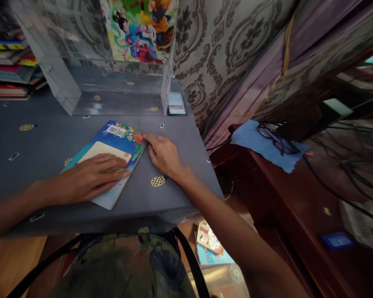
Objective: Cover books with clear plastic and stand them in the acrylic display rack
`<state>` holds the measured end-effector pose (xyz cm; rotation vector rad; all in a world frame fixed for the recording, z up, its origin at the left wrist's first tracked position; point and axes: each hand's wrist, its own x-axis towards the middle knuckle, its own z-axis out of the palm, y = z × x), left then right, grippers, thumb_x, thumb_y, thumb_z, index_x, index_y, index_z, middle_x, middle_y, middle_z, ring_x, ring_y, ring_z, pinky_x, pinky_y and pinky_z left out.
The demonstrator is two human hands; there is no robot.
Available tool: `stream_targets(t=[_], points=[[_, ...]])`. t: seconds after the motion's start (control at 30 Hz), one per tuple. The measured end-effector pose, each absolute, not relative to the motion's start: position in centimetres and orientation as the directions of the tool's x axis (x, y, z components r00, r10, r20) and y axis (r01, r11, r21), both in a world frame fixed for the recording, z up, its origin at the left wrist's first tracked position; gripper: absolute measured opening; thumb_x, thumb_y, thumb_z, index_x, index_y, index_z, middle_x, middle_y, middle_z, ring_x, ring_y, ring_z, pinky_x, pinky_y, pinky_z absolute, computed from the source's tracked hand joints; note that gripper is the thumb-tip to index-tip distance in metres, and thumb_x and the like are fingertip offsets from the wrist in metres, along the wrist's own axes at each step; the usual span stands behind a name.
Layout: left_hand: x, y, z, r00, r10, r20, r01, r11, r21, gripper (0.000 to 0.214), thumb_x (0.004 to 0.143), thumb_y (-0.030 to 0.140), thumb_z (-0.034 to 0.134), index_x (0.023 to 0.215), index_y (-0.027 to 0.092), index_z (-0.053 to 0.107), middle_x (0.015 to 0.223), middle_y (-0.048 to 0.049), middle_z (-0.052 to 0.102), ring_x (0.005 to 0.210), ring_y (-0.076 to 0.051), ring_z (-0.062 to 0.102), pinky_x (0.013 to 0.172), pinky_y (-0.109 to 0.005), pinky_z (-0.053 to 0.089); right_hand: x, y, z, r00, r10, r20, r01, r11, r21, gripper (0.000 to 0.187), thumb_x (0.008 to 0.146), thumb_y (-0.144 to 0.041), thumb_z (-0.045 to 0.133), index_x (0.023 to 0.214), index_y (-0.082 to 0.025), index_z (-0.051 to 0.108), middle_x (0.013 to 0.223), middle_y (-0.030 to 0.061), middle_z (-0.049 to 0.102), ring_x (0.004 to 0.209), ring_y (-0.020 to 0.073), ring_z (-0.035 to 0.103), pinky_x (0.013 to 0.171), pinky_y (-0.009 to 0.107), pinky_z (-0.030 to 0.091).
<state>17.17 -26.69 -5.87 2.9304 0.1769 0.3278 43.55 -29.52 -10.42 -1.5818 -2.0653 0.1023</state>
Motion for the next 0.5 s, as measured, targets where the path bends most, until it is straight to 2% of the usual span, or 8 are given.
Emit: stream_targets(t=[0.13, 0.23, 0.37, 0.5], points=[[14.8, -29.1, -5.3, 0.977, 0.141, 0.162, 0.105, -0.972, 0.211, 0.036, 0.102, 0.031, 0.047, 0.135, 0.023, 0.058, 0.133, -0.0111, 0.063, 0.125, -0.027, 0.057, 0.107, -0.047, 0.048, 43.5, -29.6, -10.5, -0.211, 0.907, 0.364, 0.871, 0.343, -0.352, 0.043, 0.095, -0.013, 0.045, 0.135, -0.016, 0.06, 0.134, 0.0102, 0.067, 0.123, 0.0254, 0.063, 0.106, 0.045, 0.051], [13.5, -30.2, -5.5, 0.976, 0.169, 0.135, 0.138, -0.968, 0.21, 0.04, 0.102, 0.035, 0.049, 0.14, 0.026, 0.054, 0.14, -0.0098, 0.06, 0.131, -0.027, 0.054, 0.113, -0.05, 0.041, 43.4, -29.7, -10.5, -0.238, 0.9, 0.365, 0.868, 0.366, -0.337, 0.043, 0.094, -0.012, 0.046, 0.134, -0.017, 0.061, 0.138, 0.0093, 0.064, 0.131, 0.0245, 0.058, 0.112, 0.046, 0.047], [12.7, -30.8, -6.3, 0.969, 0.2, 0.145, 0.168, -0.964, 0.206, 0.044, 0.102, 0.037, 0.05, 0.145, 0.027, 0.049, 0.151, -0.0091, 0.052, 0.141, -0.026, 0.046, 0.119, -0.051, 0.034, 43.3, -29.7, -10.6, -0.252, 0.895, 0.368, 0.863, 0.38, -0.332, 0.043, 0.094, -0.013, 0.046, 0.134, -0.018, 0.062, 0.139, 0.0102, 0.064, 0.131, 0.0249, 0.058, 0.112, 0.047, 0.048], [12.7, -31.2, -7.1, 0.967, 0.205, 0.155, 0.177, -0.969, 0.174, 0.056, 0.1, 0.046, 0.053, 0.15, 0.025, 0.042, 0.158, -0.0104, 0.043, 0.148, -0.026, 0.036, 0.121, -0.051, 0.032, 43.4, -29.2, -10.6, -0.271, 0.889, 0.368, 0.857, 0.397, -0.329, 0.044, 0.094, -0.012, 0.046, 0.134, -0.018, 0.062, 0.139, 0.0096, 0.064, 0.131, 0.0248, 0.059, 0.113, 0.047, 0.047]])
